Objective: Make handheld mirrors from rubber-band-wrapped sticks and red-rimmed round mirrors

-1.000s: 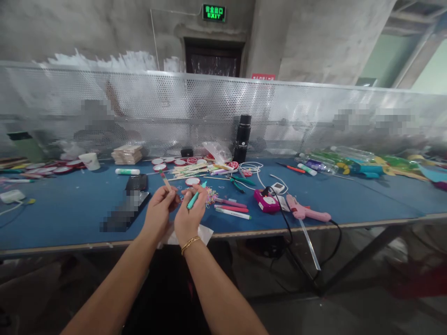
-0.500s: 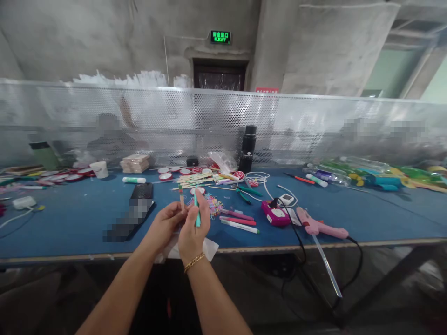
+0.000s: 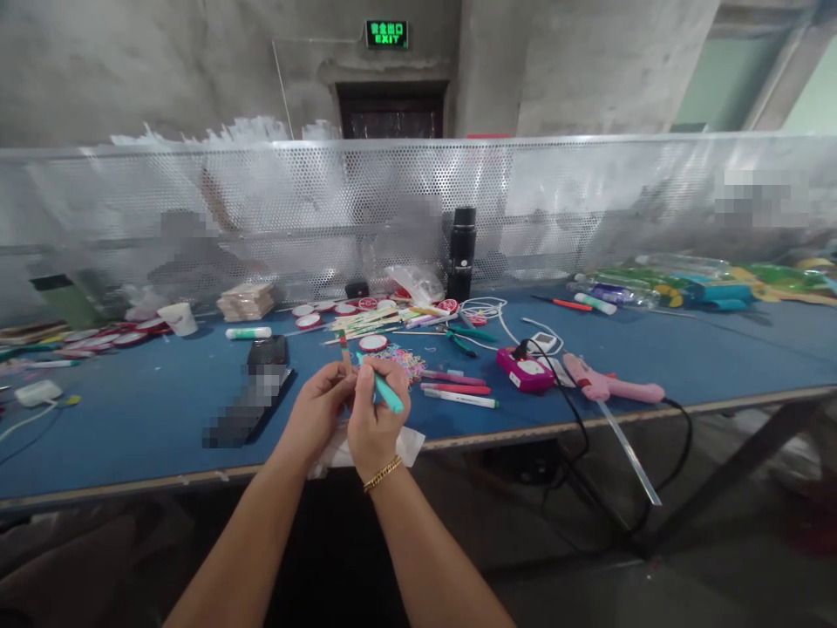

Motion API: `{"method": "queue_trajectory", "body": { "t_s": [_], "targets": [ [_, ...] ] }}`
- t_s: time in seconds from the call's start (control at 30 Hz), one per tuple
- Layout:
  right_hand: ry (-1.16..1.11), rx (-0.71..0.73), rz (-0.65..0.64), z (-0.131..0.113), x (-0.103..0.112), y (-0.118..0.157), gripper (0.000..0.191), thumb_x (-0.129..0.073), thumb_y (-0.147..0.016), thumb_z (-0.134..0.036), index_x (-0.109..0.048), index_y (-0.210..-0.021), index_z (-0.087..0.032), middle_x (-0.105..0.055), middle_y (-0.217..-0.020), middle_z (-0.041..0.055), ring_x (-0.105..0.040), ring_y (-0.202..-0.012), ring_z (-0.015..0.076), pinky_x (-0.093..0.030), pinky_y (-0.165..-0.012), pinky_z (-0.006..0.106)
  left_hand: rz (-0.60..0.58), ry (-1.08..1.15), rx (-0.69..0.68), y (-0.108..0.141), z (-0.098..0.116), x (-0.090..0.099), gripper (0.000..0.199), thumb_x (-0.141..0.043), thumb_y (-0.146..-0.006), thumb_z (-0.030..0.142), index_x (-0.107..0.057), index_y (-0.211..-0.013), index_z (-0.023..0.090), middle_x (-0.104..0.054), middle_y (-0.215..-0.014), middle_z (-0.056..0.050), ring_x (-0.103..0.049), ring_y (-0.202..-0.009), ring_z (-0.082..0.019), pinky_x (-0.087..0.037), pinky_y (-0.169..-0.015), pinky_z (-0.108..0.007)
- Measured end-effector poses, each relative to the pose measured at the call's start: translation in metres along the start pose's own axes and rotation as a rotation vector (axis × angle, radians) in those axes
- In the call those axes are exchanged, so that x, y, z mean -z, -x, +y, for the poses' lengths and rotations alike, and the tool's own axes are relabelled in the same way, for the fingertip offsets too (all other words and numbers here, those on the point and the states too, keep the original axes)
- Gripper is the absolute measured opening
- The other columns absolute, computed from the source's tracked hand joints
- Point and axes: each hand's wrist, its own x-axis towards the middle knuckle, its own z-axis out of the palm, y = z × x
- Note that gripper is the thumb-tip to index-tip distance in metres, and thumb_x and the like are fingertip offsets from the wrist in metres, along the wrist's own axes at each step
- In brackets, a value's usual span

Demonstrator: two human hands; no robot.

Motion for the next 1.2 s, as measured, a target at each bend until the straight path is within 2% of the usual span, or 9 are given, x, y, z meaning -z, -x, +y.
{"method": "queue_trajectory", "body": {
  "t_s": [0.2, 0.33, 0.47, 0.57, 0.7, 0.8, 1.0, 1.2],
  "targets": [
    [0.048, 0.131, -0.008, -0.006, 0.004, -0.001, 0.018, -0.055, -0.1, -0.033, -0.069, -0.099, -0.02, -0.07, -0.095, 0.005, -0.066, -0.092, 0.0204, -0.051, -0.09, 0.042, 0.118, -0.003, -0.064, -0.002, -0.01, 0.002, 0.024, -0.078, -0.07, 0.039, -0.067, -0.068, 0.018, -0.059, -0.069, 0.0, -0.049, -0.067, -0.015, -0.039, -0.062, -0.026],
    [0.06, 0.132, -0.012, -0.004, 0.004, 0.001, 0.019, -0.053, -0.099, -0.032, -0.068, -0.099, -0.02, -0.07, -0.095, 0.0053, -0.066, -0.09, 0.0207, -0.052, -0.088, 0.042, 0.047, -0.006, -0.064, 0.0, -0.014, 0.003, 0.029, -0.074, -0.077, 0.041, -0.061, -0.065, 0.018, -0.05, -0.061, 0.003, -0.041, -0.062, -0.013, -0.033, -0.059, -0.026],
    [0.076, 0.079, 0.02, -0.001, 0.003, 0.003, 0.011, -0.058, -0.095, -0.03, -0.061, -0.098, -0.02, -0.064, -0.09, 0.0026, -0.063, -0.083, 0.0182, -0.053, -0.078, 0.035, 0.007, -0.099, -0.097, 0.004, -0.014, 0.004, 0.029, -0.068, -0.084, 0.041, -0.06, -0.07, 0.018, -0.057, -0.069, 0.001, -0.047, -0.067, -0.015, -0.037, -0.063, -0.025],
    [0.114, 0.108, 0.008, 0.0, 0.005, 0.005, 0.009, -0.062, -0.091, -0.029, -0.058, -0.09, -0.021, -0.061, -0.086, 0.0008, -0.06, -0.08, 0.0174, -0.051, -0.077, 0.035, 0.011, -0.223, -0.128, 0.007, -0.015, 0.004, 0.029, -0.063, -0.09, 0.041, -0.059, -0.071, 0.019, -0.058, -0.07, 0.001, -0.049, -0.07, -0.016, -0.038, -0.064, -0.025],
    [0.134, 0.13, -0.002, -0.002, 0.005, 0.005, 0.01, -0.06, -0.092, -0.029, -0.058, -0.088, -0.021, -0.061, -0.086, 0.0013, -0.059, -0.08, 0.0175, -0.05, -0.076, 0.034, 0.058, -0.296, -0.146, 0.007, -0.018, 0.005, 0.028, -0.058, -0.094, 0.042, -0.058, -0.076, 0.021, -0.059, -0.071, 0.001, -0.048, -0.068, -0.016, -0.037, -0.063, -0.026],
    [0.145, 0.13, 0.02, -0.005, 0.004, 0.003, 0.013, -0.056, -0.095, -0.029, -0.058, -0.085, -0.021, -0.06, -0.083, 0.0007, -0.058, -0.078, 0.0168, -0.049, -0.075, 0.034, 0.104, -0.329, -0.158, 0.007, -0.018, 0.005, 0.028, -0.057, -0.095, 0.042, -0.058, -0.076, 0.022, -0.058, -0.07, 0.002, -0.047, -0.066, -0.016, -0.035, -0.062, -0.026],
    [0.16, 0.141, -0.008, -0.005, 0.003, 0.001, 0.013, -0.056, -0.096, -0.03, -0.057, -0.086, -0.022, -0.06, -0.082, 0.0, -0.058, -0.077, 0.0166, -0.048, -0.075, 0.033, 0.094, -0.311, -0.163, 0.01, -0.014, 0.004, 0.02, -0.061, -0.093, 0.041, -0.062, -0.083, 0.023, -0.065, -0.08, -0.001, -0.054, -0.074, -0.019, -0.04, -0.069, -0.027],
    [0.163, 0.12, -0.029, -0.002, 0.004, 0.002, 0.015, -0.056, -0.097, -0.031, -0.057, -0.086, -0.022, -0.061, -0.083, 0.0003, -0.058, -0.078, 0.0171, -0.049, -0.075, 0.034, 0.096, -0.278, -0.143, 0.012, -0.012, 0.004, 0.02, -0.067, -0.088, 0.037, -0.059, -0.076, 0.024, -0.063, -0.073, 0.0, -0.057, -0.074, -0.02, -0.043, -0.071, -0.028]
  ]
}}
